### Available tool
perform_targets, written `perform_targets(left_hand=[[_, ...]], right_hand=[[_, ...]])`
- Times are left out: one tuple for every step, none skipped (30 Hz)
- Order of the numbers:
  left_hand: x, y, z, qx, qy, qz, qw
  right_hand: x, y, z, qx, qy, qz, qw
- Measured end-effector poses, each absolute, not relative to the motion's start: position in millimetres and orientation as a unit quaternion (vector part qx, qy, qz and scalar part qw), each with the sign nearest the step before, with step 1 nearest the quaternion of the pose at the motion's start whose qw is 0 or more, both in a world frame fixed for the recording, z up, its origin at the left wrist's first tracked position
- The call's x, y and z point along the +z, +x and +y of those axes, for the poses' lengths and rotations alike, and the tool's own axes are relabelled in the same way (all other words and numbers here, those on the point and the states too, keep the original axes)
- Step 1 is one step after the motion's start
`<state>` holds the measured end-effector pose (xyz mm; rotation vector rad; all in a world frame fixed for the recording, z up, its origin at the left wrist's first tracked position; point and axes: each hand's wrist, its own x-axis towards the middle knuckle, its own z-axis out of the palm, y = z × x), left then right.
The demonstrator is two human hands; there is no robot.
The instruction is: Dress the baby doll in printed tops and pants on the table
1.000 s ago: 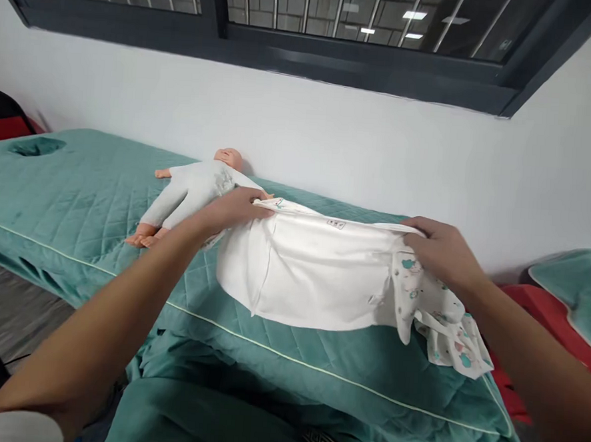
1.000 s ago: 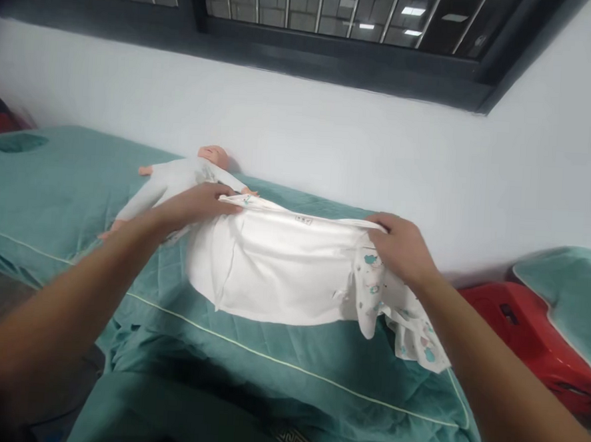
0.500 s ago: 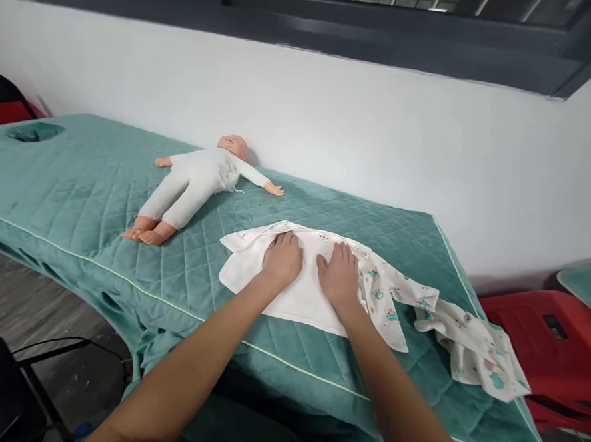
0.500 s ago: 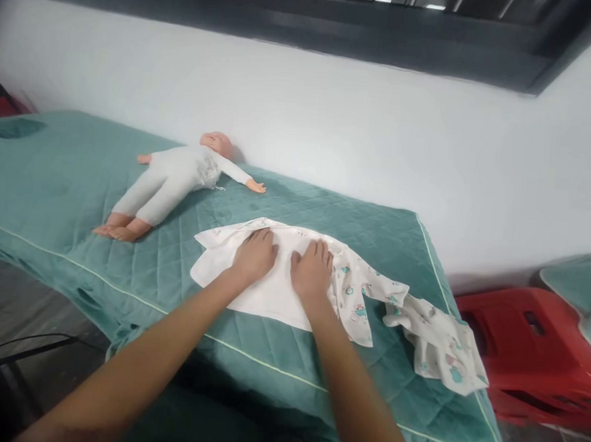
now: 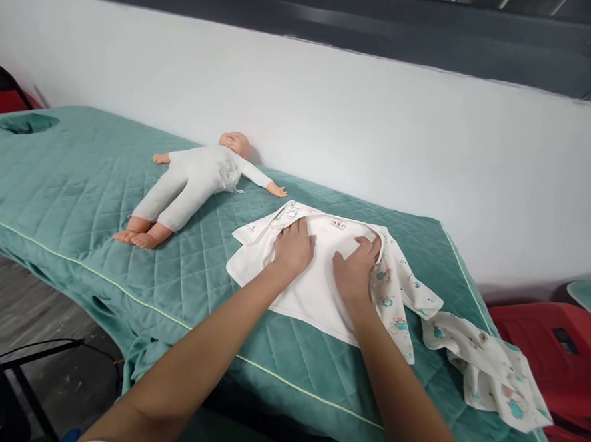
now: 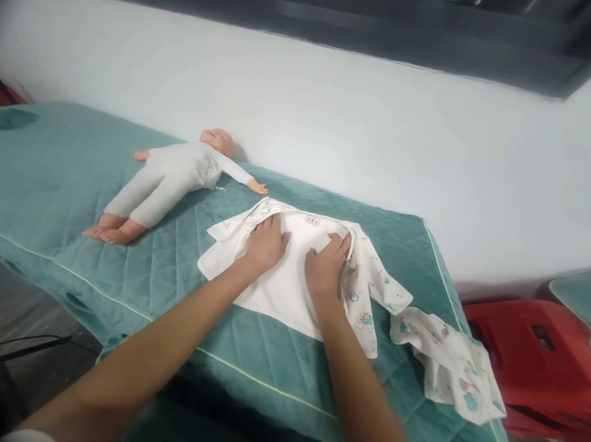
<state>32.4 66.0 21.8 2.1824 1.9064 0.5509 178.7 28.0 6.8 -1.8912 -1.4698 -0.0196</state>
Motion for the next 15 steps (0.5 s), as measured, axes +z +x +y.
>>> perform_targets(left_hand=[[22,33,70,0.184,0.738,0.642,0.094],[22,33,75,0.180,0.739,0.643,0.093],[21,34,79,0.174,0.740,0.643,0.093],[20,35,83,0.169,0.741,0.644,0.093],[19,35,87,0.165,0.741,0.645,0.093],[18,36,90,0.162,0.740,0.647,0.092],[17,37,93,0.159,0.738,0.649,0.091],[16,39,96,0.157,0.736,0.652,0.091],[15,40,99,0.155,0.736,0.653,0.090],[14,41,102,0.153,0.736,0.653,0.091],[13,41,105,0.151,0.738,0.651,0.091],[12,42,107,0.149,0.741,0.648,0.091],[12,43,110,0.148,0.744,0.645,0.091],[11,43,112,0.146,0.747,0.642,0.090],[11,43,114,0.146,0.749,0.640,0.089]], right_hand=[[7,180,31,0.000,-0.745,-0.566,0.354],[8,182,34,0.009,-0.754,-0.563,0.338],[8,183,37,0.015,-0.761,-0.564,0.320],[8,184,40,0.020,-0.765,-0.567,0.303],[8,186,44,0.022,-0.766,-0.573,0.291],[7,187,48,0.022,-0.766,-0.578,0.282],[7,188,52,0.022,-0.766,-0.581,0.275],[7,189,56,0.022,-0.766,-0.583,0.268],[6,190,60,0.023,-0.768,-0.584,0.262],[6,190,65,0.025,-0.770,-0.584,0.257],[6,191,69,0.027,-0.772,-0.583,0.251],[6,192,72,0.031,-0.775,-0.582,0.245],[6,192,75,0.034,-0.778,-0.580,0.240],[6,193,78,0.036,-0.780,-0.578,0.235],[6,194,80,0.036,-0.782,-0.578,0.230]])
